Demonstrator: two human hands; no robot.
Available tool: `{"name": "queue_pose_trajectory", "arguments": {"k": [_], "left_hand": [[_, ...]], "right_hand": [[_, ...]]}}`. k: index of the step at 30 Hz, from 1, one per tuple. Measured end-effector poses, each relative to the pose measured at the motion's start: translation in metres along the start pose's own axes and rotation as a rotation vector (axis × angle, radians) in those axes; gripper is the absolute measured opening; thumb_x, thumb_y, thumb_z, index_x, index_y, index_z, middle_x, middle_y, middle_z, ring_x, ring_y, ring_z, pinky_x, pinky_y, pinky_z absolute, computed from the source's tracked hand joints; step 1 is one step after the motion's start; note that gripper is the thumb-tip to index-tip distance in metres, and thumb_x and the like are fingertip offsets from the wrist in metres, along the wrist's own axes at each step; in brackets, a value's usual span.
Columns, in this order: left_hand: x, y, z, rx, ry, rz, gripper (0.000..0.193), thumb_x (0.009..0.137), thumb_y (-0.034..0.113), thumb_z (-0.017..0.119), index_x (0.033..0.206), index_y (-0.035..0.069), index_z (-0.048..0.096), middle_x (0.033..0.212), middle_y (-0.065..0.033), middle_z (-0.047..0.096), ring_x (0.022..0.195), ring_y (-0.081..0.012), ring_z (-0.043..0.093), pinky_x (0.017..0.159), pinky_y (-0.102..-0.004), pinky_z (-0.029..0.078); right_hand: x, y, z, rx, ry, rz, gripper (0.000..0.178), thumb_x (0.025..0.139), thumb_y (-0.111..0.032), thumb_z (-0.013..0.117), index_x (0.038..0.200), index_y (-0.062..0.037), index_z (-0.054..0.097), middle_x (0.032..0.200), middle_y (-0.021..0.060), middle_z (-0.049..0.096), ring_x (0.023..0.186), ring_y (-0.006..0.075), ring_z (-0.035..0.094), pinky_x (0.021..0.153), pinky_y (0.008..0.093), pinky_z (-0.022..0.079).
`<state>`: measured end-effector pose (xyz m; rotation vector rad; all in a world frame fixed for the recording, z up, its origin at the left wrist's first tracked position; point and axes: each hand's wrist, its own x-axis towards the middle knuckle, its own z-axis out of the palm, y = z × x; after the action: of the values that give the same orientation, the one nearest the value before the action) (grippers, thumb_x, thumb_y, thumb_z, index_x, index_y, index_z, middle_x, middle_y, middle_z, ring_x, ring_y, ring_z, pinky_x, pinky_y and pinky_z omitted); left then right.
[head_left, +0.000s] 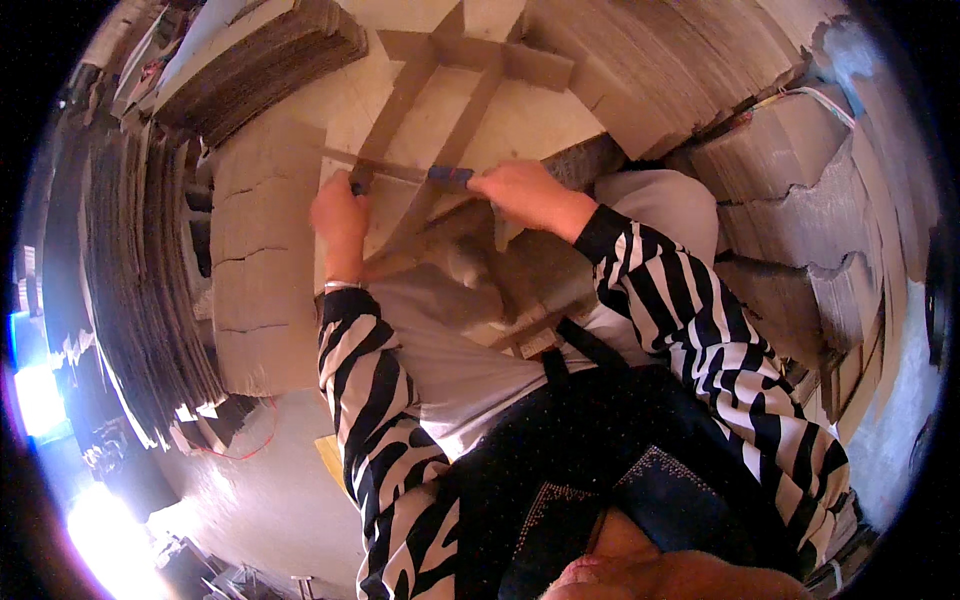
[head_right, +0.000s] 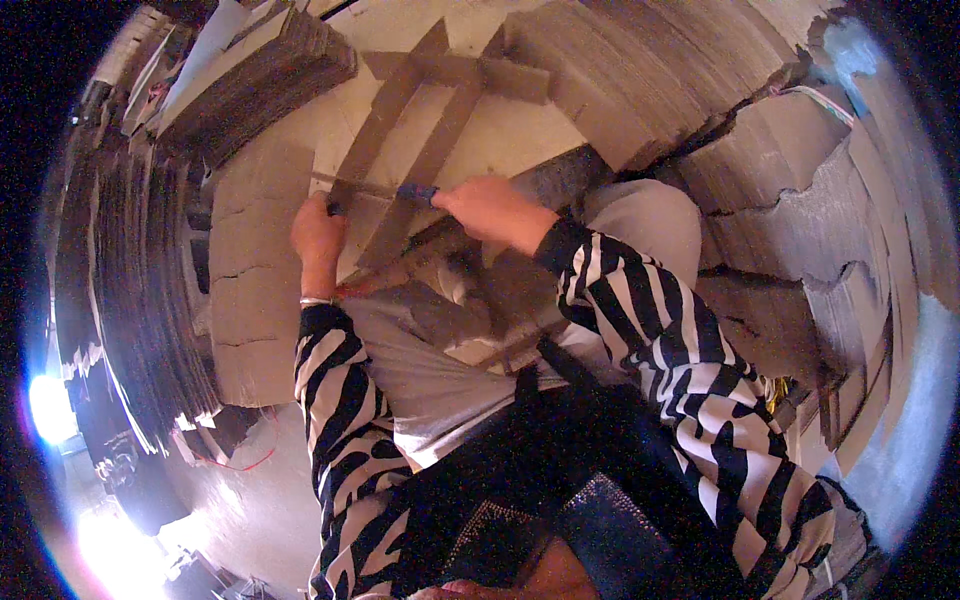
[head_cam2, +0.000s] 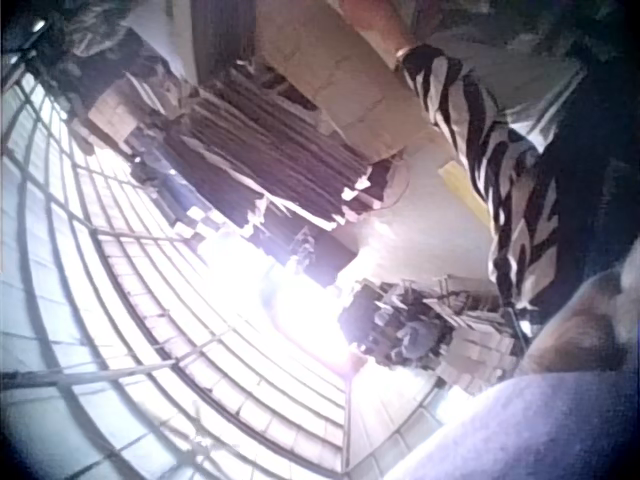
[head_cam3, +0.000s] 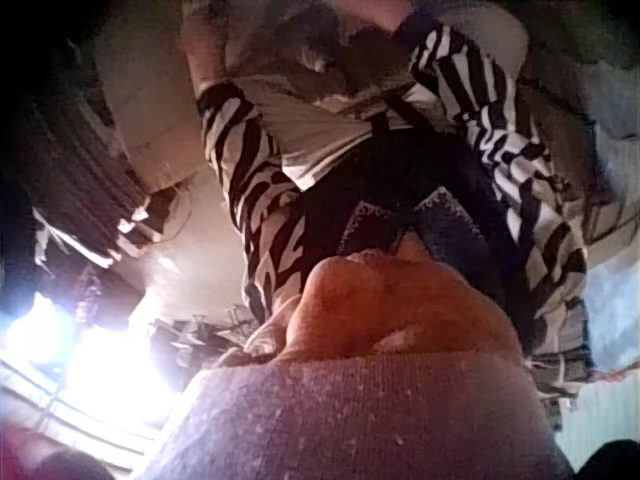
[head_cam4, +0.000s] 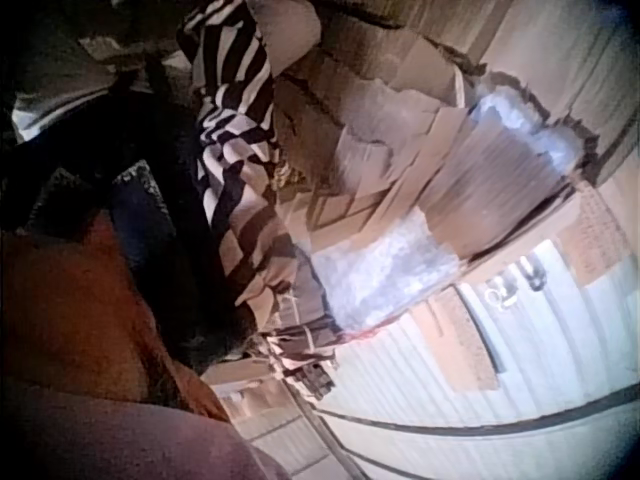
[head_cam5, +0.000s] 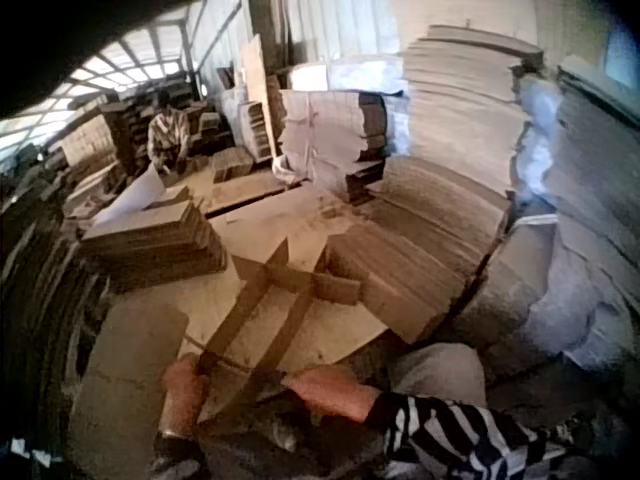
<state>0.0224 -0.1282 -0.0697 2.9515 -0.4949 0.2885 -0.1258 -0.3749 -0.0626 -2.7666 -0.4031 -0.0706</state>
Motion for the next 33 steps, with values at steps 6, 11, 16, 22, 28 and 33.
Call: {"name": "queue_pose_trajectory", "arguments": {"k": [6, 11, 16, 22, 28, 33], "left_hand": [[-0.002, -0.003, -0.021, -0.079, 0.415, 0.036, 0.03, 0.081, 0.021, 0.063, 0.11, 0.013, 0.061, 0.124, -0.0114, 0.059, 0.09, -0.0369, 0.065, 0.075, -0.0502, 0.05], [0.027, 0.027, -0.022, -0.02, 0.247, 0.105, 0.034, 0.086, 0.029, 0.06, 0.115, 0.011, 0.058, 0.13, -0.0122, 0.054, 0.092, -0.0364, 0.065, 0.077, -0.051, 0.05], [0.051, 0.029, -0.001, 0.04, -0.091, 0.026, 0.033, 0.084, 0.03, 0.061, 0.111, 0.011, 0.059, 0.112, -0.013, 0.065, 0.092, -0.0359, 0.066, 0.075, -0.0496, 0.052], [0.041, 0.003, -0.011, 0.05, -0.193, -0.115, 0.031, 0.082, 0.024, 0.058, 0.11, 0.012, 0.06, 0.103, -0.0142, 0.068, 0.097, -0.0355, 0.065, 0.078, -0.0487, 0.052], [0.046, -0.003, 0.013, -0.058, -0.165, -0.107, 0.03, 0.081, 0.021, 0.058, 0.109, 0.012, 0.061, 0.103, -0.0149, 0.068, 0.097, -0.0364, 0.064, 0.079, -0.0487, 0.052], [0.051, -0.003, 0.015, -0.013, -0.214, -0.116, 0.035, 0.08, 0.02, 0.059, 0.115, 0.013, 0.06, 0.102, -0.0152, 0.068, 0.097, -0.0369, 0.064, 0.078, -0.0502, 0.051]], "right_hand": [[0.009, -0.001, 0.0, 0.395, -0.194, 0.046, 0.036, 0.078, -0.016, 0.066, 0.111, -0.003, 0.057, 0.099, 0.0251, 0.062, 0.098, 0.0425, 0.059, 0.082, 0.0484, 0.047], [-0.03, 0.059, -0.085, 0.102, 0.256, 0.402, 0.046, 0.075, -0.017, 0.069, 0.116, -0.0033, 0.055, 0.12, 0.0212, 0.056, 0.11, 0.0397, 0.054, 0.085, 0.0458, 0.046], [-0.097, 0.164, -0.087, -0.542, 0.095, 0.785, 0.051, 0.073, -0.026, 0.074, 0.118, -0.008, 0.058, 0.142, 0.0116, 0.042, 0.129, 0.028, 0.042, 0.097, 0.0484, 0.041], [-0.063, 0.15, -0.116, -0.444, 0.642, 0.445, 0.027, 0.082, -0.022, 0.066, 0.105, -0.0063, 0.062, 0.098, 0.0163, 0.063, 0.094, 0.0393, 0.058, 0.074, 0.0461, 0.046], [0.016, 0.094, -0.122, 0.035, 0.611, 0.438, 0.02, 0.082, -0.017, 0.058, 0.095, -0.0016, 0.063, 0.086, 0.0225, 0.065, 0.085, 0.0446, 0.06, 0.07, 0.0495, 0.047], [0.047, 0.142, -0.074, 0.191, 0.658, 0.53, 0.025, 0.084, -0.024, 0.06, 0.088, 0.0008, 0.061, 0.084, 0.0252, 0.063, 0.08, 0.0455, 0.059, 0.067, 0.0486, 0.045]]}}
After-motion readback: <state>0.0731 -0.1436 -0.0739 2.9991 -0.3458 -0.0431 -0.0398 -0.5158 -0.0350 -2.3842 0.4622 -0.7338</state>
